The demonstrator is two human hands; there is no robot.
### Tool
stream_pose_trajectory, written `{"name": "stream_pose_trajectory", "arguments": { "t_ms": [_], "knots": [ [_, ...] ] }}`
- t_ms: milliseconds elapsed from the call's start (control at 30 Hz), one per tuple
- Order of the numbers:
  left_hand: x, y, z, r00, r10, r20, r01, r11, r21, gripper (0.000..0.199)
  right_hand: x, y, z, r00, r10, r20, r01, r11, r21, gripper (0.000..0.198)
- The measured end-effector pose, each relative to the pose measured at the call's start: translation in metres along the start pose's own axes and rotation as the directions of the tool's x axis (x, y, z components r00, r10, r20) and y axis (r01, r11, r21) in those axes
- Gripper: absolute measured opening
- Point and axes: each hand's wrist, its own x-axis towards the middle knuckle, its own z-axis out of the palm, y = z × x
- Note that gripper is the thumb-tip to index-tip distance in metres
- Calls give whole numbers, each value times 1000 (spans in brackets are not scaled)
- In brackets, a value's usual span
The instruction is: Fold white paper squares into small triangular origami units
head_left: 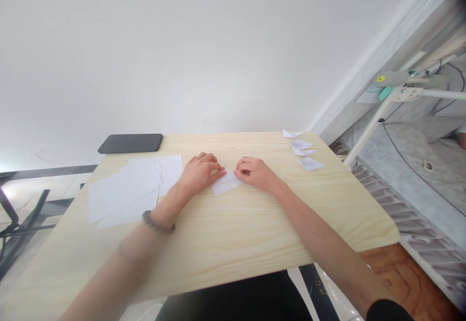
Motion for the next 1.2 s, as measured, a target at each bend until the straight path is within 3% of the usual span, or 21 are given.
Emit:
{"name": "stream_pose_trajectory", "arguments": {
  "t_ms": [100,267,600,700,867,1000,1200],
  "knots": [
    [0,0,2,1000,-6,-3,5,1000,-23,25,0,0,7,998,39,-41,-39,999,3,8],
    [0,-2,6,999,-27,-21,25,996,-85,27,0,4,16,990,120,-78,-120,993,6,15],
    [3,-8,11,996,-90,25,93,935,-342,21,0,-1,15,997,64,-47,-64,998,5,10],
    [2,-6,7,993,-114,36,119,897,-425,21,1,-2,14,999,32,-32,-30,999,45,9],
    [-1,-1,-3,984,-148,102,179,762,-623,28,2,-7,15,997,24,-74,-8,978,206,13],
    [-1,3,-8,986,-96,134,161,746,-646,31,2,-11,17,991,38,-126,-6,970,241,15],
    [-1,6,-11,982,-92,164,180,701,-690,31,3,-9,14,996,86,-13,-78,944,319,12]
  ]
}}
